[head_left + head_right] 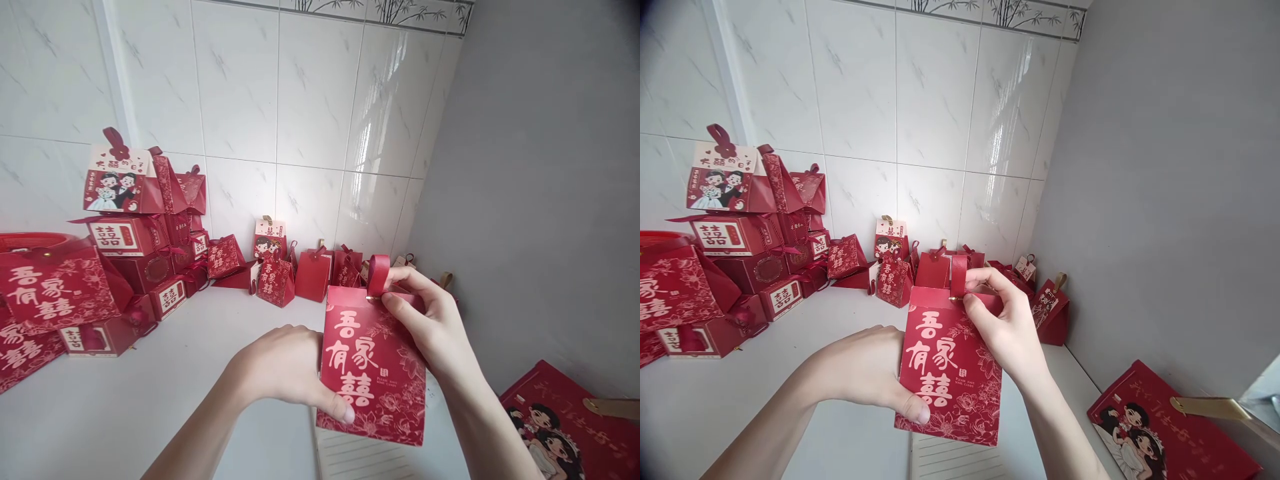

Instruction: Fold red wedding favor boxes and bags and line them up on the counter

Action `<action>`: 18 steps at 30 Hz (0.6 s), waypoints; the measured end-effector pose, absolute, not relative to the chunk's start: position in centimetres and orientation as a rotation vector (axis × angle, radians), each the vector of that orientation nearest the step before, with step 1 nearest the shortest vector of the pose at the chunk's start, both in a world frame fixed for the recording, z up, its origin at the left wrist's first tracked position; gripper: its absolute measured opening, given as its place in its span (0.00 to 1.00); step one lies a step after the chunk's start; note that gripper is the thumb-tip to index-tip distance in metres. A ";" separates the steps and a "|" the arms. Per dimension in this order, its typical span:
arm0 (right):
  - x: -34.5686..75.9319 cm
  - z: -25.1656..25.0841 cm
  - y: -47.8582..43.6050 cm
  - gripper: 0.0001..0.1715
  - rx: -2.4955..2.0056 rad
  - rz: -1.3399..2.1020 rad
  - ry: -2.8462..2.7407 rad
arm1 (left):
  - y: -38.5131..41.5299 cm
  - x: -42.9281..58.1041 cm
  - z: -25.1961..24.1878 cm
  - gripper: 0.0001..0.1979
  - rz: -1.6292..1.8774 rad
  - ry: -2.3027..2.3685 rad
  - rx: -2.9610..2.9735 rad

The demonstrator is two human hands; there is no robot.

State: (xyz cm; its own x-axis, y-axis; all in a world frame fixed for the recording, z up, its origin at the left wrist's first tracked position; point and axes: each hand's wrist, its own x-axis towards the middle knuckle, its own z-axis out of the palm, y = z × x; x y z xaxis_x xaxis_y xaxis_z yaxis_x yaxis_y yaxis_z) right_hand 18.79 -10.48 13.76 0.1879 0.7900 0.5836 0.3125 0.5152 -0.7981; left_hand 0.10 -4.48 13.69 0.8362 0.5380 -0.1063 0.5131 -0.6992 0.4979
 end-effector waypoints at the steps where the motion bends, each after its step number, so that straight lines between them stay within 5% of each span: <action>1: 18.8 13.7 -10.4 0.04 -1.034 0.431 -1.401 | -4.5 0.1 13.7 0.15 0.062 0.774 2.491; 18: 18.0 14.3 -11.0 0.06 -1.050 0.479 -1.342 | -4.4 0.2 13.5 0.15 0.083 0.744 2.449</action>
